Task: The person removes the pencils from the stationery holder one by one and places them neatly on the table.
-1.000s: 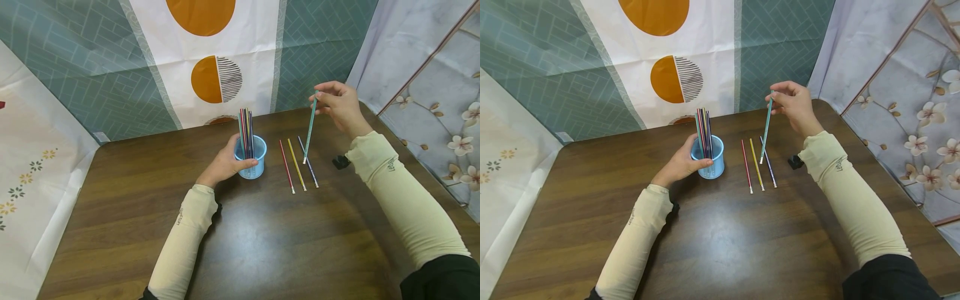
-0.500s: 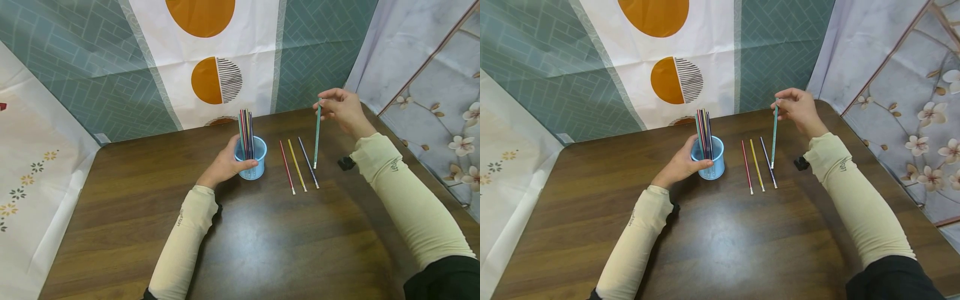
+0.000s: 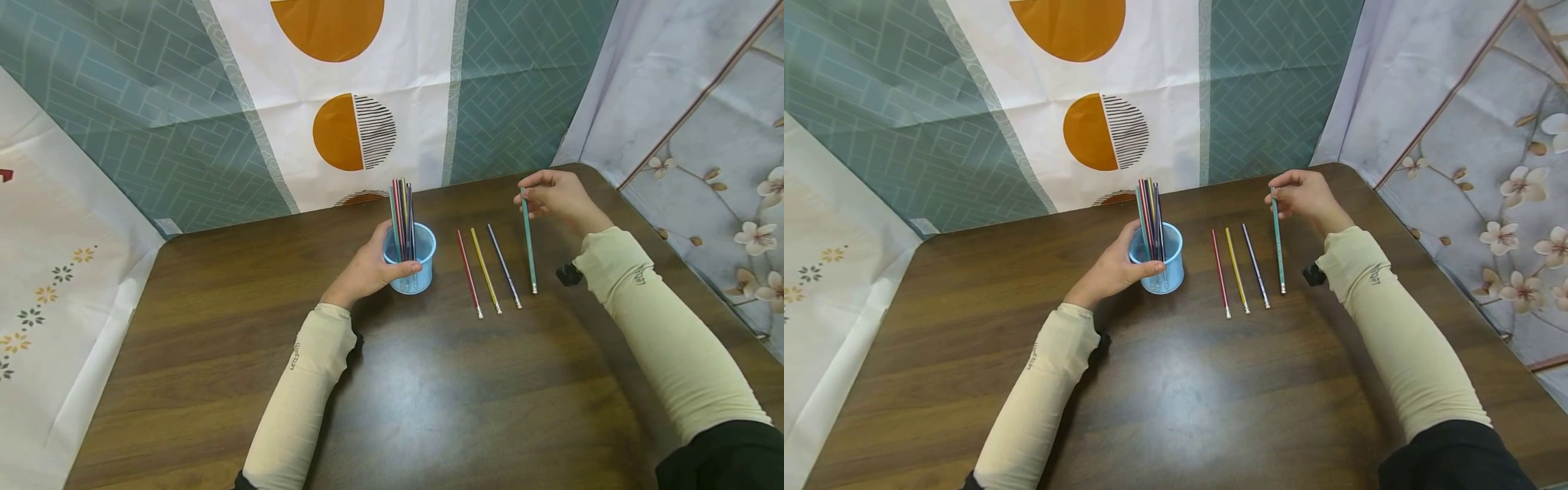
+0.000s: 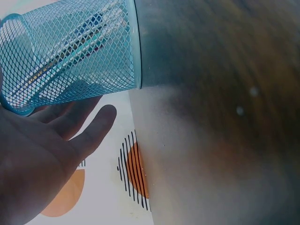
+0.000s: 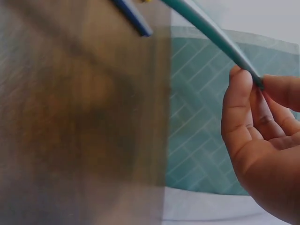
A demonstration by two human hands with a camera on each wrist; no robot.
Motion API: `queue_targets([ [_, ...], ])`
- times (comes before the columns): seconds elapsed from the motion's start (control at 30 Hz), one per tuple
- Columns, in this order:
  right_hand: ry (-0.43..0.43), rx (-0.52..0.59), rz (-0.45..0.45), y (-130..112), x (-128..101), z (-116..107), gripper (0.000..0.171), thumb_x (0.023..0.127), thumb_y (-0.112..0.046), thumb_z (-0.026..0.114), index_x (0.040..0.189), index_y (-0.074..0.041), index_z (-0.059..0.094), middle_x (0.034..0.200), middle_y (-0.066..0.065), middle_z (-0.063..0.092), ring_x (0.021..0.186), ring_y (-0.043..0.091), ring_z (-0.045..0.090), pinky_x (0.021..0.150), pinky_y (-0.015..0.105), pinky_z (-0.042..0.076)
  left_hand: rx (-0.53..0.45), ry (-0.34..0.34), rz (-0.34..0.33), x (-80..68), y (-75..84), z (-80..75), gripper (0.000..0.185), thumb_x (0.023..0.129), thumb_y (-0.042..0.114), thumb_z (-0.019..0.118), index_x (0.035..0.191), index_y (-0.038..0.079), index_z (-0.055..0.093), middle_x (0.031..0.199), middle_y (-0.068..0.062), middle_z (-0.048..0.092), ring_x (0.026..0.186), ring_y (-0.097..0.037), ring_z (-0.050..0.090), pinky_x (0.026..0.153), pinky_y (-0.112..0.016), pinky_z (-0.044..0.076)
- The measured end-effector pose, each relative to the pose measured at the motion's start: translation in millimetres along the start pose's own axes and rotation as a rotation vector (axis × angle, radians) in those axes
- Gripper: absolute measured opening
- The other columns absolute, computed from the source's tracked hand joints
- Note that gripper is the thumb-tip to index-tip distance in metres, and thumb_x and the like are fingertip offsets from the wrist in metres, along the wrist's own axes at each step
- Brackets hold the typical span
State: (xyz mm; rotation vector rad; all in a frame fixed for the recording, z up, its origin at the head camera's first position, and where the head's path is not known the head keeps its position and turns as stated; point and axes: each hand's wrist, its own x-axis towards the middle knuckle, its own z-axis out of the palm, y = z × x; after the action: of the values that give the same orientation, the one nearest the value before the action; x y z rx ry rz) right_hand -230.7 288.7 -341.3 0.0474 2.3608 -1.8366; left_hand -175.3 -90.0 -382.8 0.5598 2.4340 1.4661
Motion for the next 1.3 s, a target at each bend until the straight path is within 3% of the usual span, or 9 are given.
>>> queue_targets([
  [0.4, -0.019, -0.193, 0.042, 30.2, 10.2, 0.6, 0.029, 0.099, -0.011, 0.054, 0.124, 0.005, 0.052, 0.092, -0.003, 0.072, 0.077, 0.016, 0.062, 0.063, 0.028, 0.052, 0.01, 0.002, -0.004, 0.1, 0.2, 0.0, 0.099, 0.074, 0.058, 0.078, 0.151, 0.029, 0.022, 0.125, -0.004, 0.057, 0.107, -0.021, 0.058, 0.095, -0.042, 0.046],
  [0.6, -0.039, -0.275, 0.033, 35.7, 14.0, 6.5, 0.029, 0.099, -0.008, 0.052, 0.123, 0.007, 0.052, 0.096, 0.006, 0.072, 0.074, 0.016, 0.058, 0.061, 0.029, 0.051, 0.006, -0.001, 0.0, -1.0, 1.7, -0.9, 0.097, 0.076, 0.055, 0.078, 0.151, 0.029, 0.022, 0.126, -0.007, 0.056, 0.108, -0.023, 0.057, 0.095, -0.044, 0.046],
  [0.83, -0.064, -0.293, 0.06, 43.2, 20.6, 11.1, 0.027, 0.097, -0.004, 0.051, 0.12, 0.01, 0.052, 0.098, 0.015, 0.07, 0.07, 0.016, 0.059, 0.063, 0.028, 0.053, 0.01, -0.003, -0.003, -0.3, 1.3, -0.2, 0.097, 0.075, 0.057, 0.077, 0.151, 0.029, 0.022, 0.125, -0.005, 0.057, 0.106, -0.02, 0.058, 0.094, -0.041, 0.047],
  [1.3, -0.048, -0.347, 0.066, 43.6, 26.6, 20.8, 0.023, 0.092, 0.0, 0.057, 0.112, 0.013, 0.06, 0.082, 0.009, 0.058, 0.062, 0.016, 0.058, 0.058, 0.028, 0.054, 0.001, -0.005, 0.01, 1.1, 0.1, -0.3, 0.098, 0.075, 0.057, 0.077, 0.151, 0.028, 0.022, 0.125, -0.005, 0.056, 0.106, -0.02, 0.058, 0.095, -0.041, 0.046],
])
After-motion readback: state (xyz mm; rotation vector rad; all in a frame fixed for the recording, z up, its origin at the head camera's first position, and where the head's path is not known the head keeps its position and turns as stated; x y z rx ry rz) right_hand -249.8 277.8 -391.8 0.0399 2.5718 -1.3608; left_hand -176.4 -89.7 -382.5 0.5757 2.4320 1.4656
